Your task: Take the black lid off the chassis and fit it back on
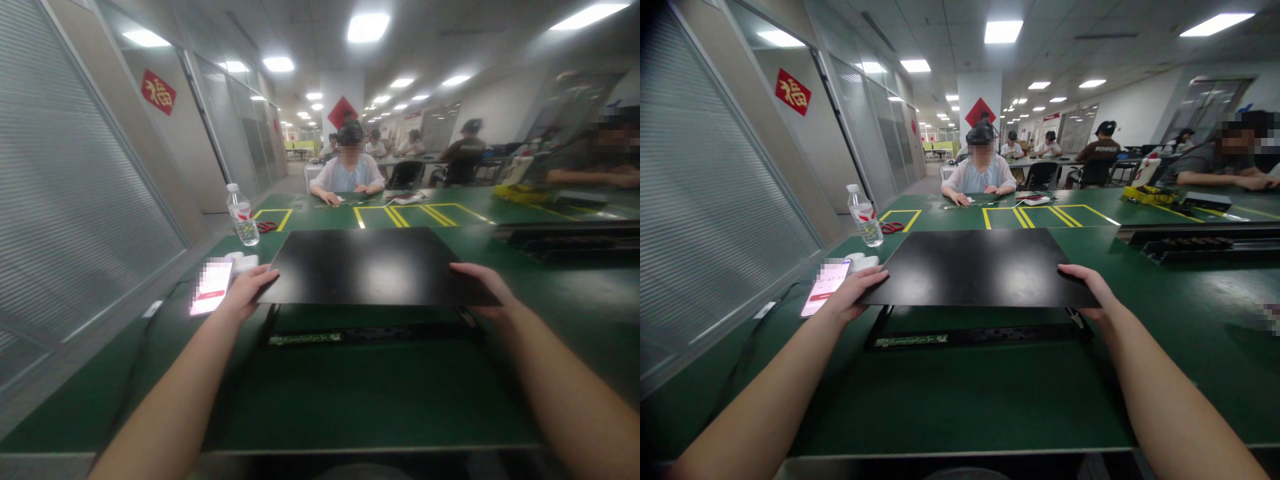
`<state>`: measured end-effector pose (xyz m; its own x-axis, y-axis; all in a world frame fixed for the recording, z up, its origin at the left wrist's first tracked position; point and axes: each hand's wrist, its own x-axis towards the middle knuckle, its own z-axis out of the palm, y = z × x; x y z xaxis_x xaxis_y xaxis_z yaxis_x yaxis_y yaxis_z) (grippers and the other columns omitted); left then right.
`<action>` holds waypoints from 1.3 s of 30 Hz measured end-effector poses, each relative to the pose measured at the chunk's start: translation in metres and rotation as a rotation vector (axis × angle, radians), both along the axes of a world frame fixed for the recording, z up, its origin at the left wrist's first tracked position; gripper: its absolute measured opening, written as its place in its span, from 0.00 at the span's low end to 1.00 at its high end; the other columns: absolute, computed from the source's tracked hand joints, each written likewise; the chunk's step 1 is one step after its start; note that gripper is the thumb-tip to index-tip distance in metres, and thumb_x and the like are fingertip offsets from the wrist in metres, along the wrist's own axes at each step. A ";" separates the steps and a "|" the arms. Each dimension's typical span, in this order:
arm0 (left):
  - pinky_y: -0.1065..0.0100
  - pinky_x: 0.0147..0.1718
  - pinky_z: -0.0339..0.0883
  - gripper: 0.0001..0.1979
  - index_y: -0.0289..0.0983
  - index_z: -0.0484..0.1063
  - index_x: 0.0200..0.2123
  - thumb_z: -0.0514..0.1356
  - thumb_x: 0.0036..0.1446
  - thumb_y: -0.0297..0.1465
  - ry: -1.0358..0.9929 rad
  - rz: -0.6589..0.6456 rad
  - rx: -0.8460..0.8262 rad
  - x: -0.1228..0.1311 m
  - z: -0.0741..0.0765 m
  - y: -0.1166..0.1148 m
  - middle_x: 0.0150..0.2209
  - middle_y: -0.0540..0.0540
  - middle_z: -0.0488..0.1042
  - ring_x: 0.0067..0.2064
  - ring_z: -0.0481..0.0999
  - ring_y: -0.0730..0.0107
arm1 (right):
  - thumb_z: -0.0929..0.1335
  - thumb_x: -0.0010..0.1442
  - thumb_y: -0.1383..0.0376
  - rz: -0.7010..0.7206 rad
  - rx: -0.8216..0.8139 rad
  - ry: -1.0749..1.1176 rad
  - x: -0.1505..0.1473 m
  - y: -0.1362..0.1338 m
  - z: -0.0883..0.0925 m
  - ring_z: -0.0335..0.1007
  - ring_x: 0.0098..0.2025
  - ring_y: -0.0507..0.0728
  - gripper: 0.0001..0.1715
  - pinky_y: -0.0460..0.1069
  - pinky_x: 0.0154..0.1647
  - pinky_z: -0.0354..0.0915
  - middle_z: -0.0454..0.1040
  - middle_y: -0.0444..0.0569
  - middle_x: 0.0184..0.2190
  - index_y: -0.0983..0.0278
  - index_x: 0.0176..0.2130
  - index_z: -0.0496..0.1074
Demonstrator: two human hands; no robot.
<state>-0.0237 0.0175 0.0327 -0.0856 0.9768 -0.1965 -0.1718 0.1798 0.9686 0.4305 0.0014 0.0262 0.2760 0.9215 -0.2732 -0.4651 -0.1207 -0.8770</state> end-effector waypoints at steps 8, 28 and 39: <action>0.71 0.27 0.73 0.16 0.33 0.79 0.41 0.67 0.46 0.25 -0.027 0.055 0.092 0.000 0.002 0.000 0.30 0.46 0.82 0.27 0.79 0.68 | 0.65 0.49 0.73 0.224 -0.093 -0.089 0.002 0.003 0.002 0.77 0.27 0.58 0.19 0.51 0.27 0.74 0.80 0.49 0.29 0.64 0.42 0.76; 0.76 0.20 0.70 0.07 0.32 0.78 0.29 0.65 0.46 0.17 -0.012 0.180 0.011 0.007 0.010 -0.005 0.23 0.46 0.80 0.20 0.76 0.73 | 0.65 0.59 0.59 0.166 -0.139 -0.478 0.011 0.010 -0.011 0.76 0.34 0.59 0.28 0.49 0.30 0.67 0.81 0.55 0.36 0.60 0.59 0.65; 0.74 0.23 0.72 0.08 0.32 0.79 0.32 0.66 0.45 0.19 -0.008 0.129 0.005 0.007 0.003 -0.003 0.25 0.44 0.81 0.23 0.78 0.70 | 0.64 0.58 0.59 0.067 -0.147 -0.545 0.010 0.014 -0.015 0.58 0.18 0.51 0.22 0.43 0.15 0.48 0.79 0.56 0.26 0.65 0.51 0.68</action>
